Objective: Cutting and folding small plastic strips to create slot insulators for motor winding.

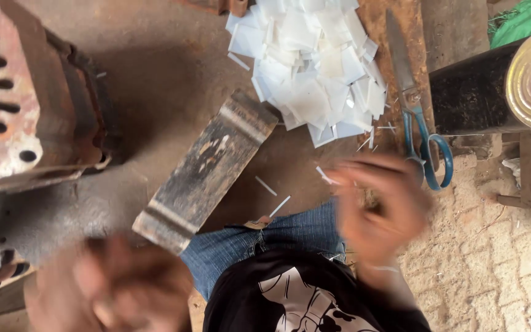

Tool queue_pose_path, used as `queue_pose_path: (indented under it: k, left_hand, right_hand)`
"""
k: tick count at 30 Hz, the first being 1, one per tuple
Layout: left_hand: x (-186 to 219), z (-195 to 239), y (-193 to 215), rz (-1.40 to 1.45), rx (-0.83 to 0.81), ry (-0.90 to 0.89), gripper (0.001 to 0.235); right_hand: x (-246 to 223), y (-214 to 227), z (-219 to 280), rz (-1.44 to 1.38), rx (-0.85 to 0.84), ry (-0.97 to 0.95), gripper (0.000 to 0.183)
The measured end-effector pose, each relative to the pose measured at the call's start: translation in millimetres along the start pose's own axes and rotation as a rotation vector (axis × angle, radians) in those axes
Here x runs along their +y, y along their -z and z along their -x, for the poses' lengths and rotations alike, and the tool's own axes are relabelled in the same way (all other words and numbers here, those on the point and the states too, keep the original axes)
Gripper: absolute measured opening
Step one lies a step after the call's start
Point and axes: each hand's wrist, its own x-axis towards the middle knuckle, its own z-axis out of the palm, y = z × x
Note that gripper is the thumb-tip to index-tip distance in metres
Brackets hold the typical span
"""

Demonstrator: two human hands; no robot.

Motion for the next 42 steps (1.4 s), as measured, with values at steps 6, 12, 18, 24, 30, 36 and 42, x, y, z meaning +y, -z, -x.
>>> queue_pose_path:
  k: [6,12,18,24,30,36,42]
  left_hand:
    - [74,-25,-55,-0.213,-0.677,-0.164,0.022]
    - [49,-21,-131,-0.386,-0.823,-0.159,0.066]
    - [40,-14,-142,-0.340,-0.805,-0.148,0.051]
    - [48,-11,-129,-0.319,-0.805,-0.148,0.046]
    - [55,-16,-131,-0.432,-0.833,-0.101,0.059]
    - [49,-4,-136,-0.592,-0.812,-0.226,0.055]
    - [43,3,-126,-0.337,-0.676,-0.118,0.040]
  right_hand:
    - [43,67,29,0.776,0.146,-0.007,0.012]
    - [15,78,18,0.703,-0.035,-0.202,0.014]
    - [31,109,67,0.366,-0.070,-0.314,0.030]
    - [21,105,90,-0.376,0.028,-0.737,0.057]
    - [33,93,102,-0.560,0.068,-0.820,0.052]
    - [54,82,124,-0.736,0.005,-0.750,0.029]
    - [52,71,140,-0.774,0.030,-0.734,0.036]
